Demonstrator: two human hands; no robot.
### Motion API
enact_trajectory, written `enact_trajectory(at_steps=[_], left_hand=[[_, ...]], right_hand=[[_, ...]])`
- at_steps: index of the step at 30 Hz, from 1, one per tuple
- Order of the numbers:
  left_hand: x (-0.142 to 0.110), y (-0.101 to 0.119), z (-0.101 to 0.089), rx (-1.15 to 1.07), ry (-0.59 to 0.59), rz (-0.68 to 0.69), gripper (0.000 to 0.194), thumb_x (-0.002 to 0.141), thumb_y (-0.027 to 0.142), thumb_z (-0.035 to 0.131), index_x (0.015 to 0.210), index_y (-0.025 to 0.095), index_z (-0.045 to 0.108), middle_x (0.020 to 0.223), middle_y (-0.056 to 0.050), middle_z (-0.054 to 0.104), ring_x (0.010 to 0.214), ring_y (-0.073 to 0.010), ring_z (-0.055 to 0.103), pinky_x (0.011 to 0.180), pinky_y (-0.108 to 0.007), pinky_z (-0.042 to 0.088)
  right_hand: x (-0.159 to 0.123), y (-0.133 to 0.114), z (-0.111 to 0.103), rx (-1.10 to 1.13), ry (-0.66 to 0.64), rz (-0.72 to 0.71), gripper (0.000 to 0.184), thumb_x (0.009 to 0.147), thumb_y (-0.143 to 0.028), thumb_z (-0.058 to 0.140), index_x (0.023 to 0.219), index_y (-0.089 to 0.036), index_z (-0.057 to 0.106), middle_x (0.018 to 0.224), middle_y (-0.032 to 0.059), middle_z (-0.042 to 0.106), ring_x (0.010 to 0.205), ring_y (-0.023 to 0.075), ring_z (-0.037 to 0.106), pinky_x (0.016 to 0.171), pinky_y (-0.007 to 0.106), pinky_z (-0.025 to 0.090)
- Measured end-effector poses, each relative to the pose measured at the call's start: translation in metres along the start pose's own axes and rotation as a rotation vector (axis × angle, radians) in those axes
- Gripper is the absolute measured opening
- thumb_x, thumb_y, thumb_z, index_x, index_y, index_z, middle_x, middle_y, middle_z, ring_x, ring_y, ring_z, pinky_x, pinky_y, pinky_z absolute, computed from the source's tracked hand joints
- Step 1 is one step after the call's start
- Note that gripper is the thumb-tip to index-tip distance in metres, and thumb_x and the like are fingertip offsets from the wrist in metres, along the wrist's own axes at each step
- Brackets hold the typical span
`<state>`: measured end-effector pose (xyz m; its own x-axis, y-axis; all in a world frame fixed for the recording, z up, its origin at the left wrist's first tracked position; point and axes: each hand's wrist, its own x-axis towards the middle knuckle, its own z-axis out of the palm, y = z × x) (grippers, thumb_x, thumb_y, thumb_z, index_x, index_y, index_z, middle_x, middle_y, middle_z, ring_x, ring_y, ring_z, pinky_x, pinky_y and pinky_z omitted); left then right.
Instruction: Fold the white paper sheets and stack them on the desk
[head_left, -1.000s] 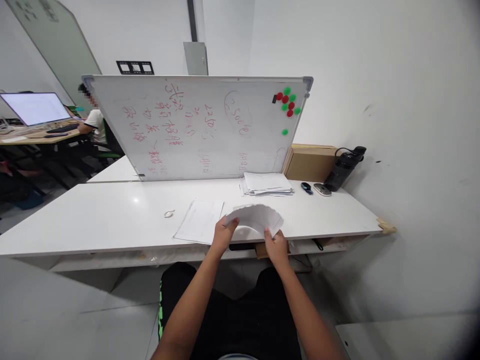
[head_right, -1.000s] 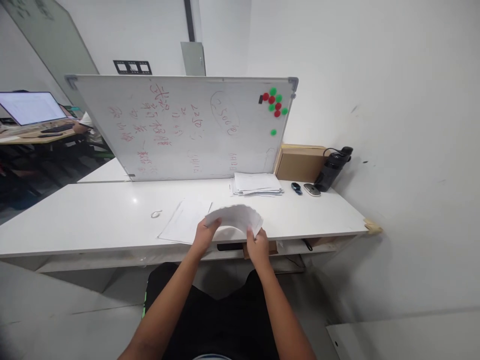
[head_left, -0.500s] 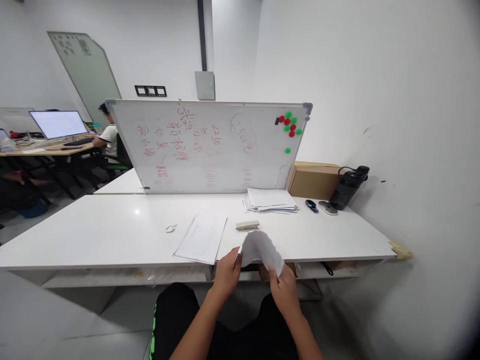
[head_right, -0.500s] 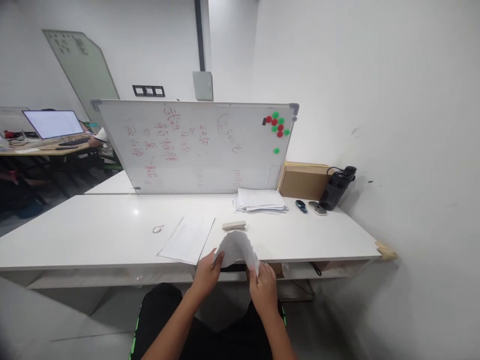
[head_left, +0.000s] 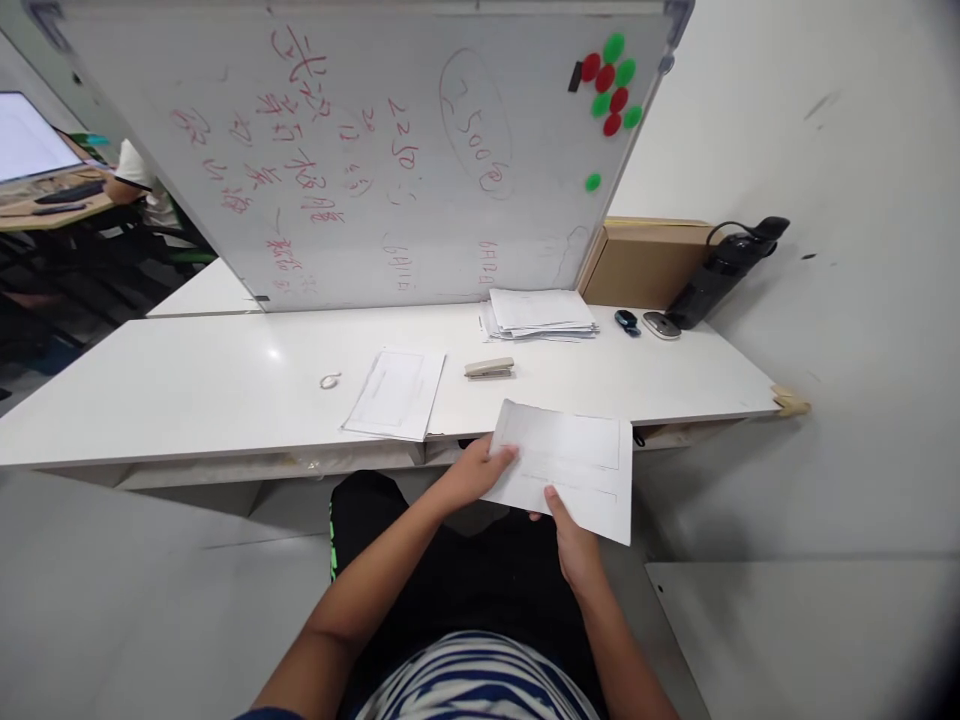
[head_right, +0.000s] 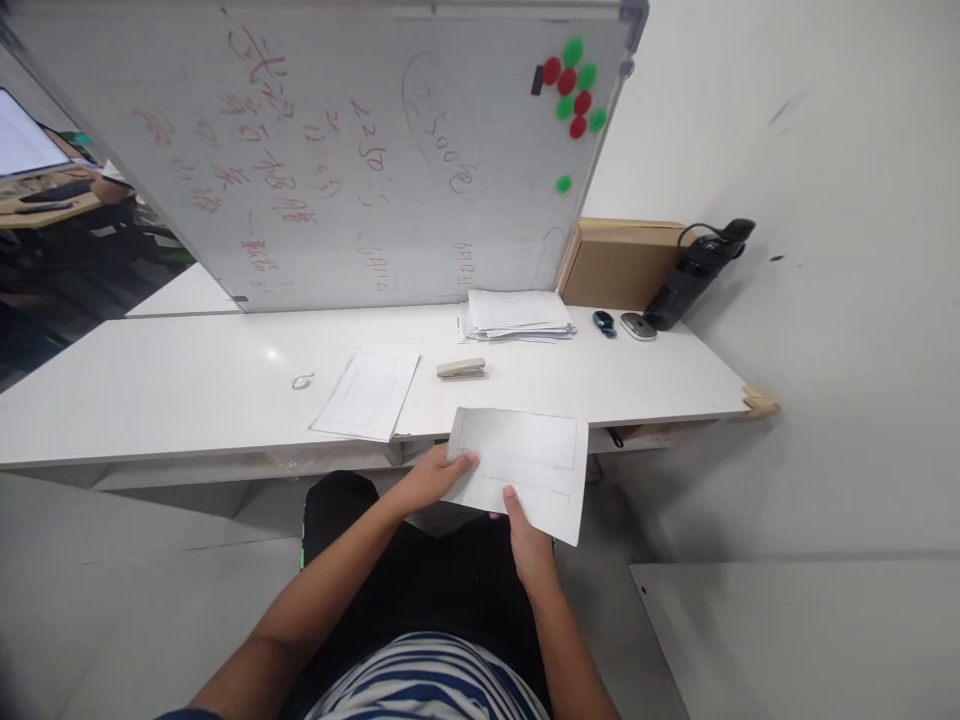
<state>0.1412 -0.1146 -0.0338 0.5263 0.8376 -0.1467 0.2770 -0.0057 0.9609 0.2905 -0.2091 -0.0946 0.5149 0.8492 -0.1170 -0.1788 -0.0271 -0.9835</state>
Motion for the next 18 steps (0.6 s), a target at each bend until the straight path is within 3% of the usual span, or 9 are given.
enact_trajectory(at_steps=[4,6,8,11,13,15,18], left_hand=[[0.029,0.041,-0.019,0.254,0.120,0.237,0.046,0.096,0.049,0.033,0.124,0.021,0.055,0.124,-0.007,0.061,0.110,-0.0234,0.056,0.093,-0.035,0.045],[0.059,0.060,-0.035,0.501,0.167,0.352,0.044,0.098,0.044,0.026,0.130,0.023,0.050,0.131,-0.006,0.055,0.120,-0.0220,0.050,0.101,-0.035,0.039],[0.092,0.069,-0.050,0.775,0.180,0.351,0.041,0.098,0.042,0.028,0.129,0.024,0.049,0.130,-0.006,0.055,0.121,-0.0243,0.048,0.100,-0.040,0.038],[0.133,0.063,-0.067,1.111,0.119,0.166,0.051,0.086,0.041,0.057,0.130,0.019,0.044,0.138,-0.013,0.046,0.126,-0.0325,0.041,0.095,-0.044,0.040],[0.144,0.053,-0.071,1.212,0.046,0.069,0.041,0.087,0.034,0.056,0.124,0.019,0.047,0.131,-0.014,0.051,0.120,-0.0309,0.046,0.091,-0.041,0.042],[0.142,0.044,-0.070,1.249,0.011,0.053,0.027,0.091,0.028,0.049,0.116,0.019,0.051,0.121,-0.012,0.057,0.112,-0.0275,0.053,0.085,-0.037,0.044],[0.120,0.034,-0.069,1.302,-0.027,0.094,0.020,0.091,0.028,0.047,0.108,0.019,0.054,0.112,-0.010,0.062,0.102,-0.0260,0.059,0.081,-0.035,0.045]], right_hand=[[-0.001,0.008,-0.003,0.078,-0.027,0.089,0.032,0.077,-0.047,0.067,0.092,-0.018,0.066,0.069,0.0034,0.067,0.059,0.0199,0.060,0.063,0.037,0.053],[-0.003,0.010,-0.003,0.150,0.027,0.139,0.033,0.074,-0.045,0.071,0.091,-0.017,0.064,0.067,0.0017,0.065,0.056,0.0174,0.059,0.056,0.032,0.050],[-0.005,0.012,0.000,0.204,0.089,0.169,0.036,0.071,-0.043,0.074,0.093,-0.017,0.063,0.071,0.0012,0.065,0.057,0.0160,0.059,0.052,0.029,0.048],[-0.008,0.013,0.002,0.249,0.137,0.180,0.038,0.070,-0.042,0.075,0.096,-0.017,0.061,0.075,0.0011,0.066,0.056,0.0151,0.059,0.050,0.027,0.047],[-0.009,0.013,0.001,0.262,0.144,0.173,0.039,0.070,-0.042,0.075,0.098,-0.018,0.061,0.076,0.0007,0.066,0.056,0.0148,0.059,0.050,0.027,0.047],[-0.009,0.014,-0.003,0.266,0.143,0.162,0.038,0.071,-0.042,0.074,0.098,-0.018,0.061,0.074,0.0002,0.066,0.056,0.0149,0.059,0.049,0.027,0.046],[-0.009,0.015,-0.014,0.247,0.146,0.171,0.033,0.073,-0.043,0.073,0.091,-0.018,0.062,0.067,-0.0001,0.065,0.054,0.0148,0.058,0.051,0.027,0.047]])
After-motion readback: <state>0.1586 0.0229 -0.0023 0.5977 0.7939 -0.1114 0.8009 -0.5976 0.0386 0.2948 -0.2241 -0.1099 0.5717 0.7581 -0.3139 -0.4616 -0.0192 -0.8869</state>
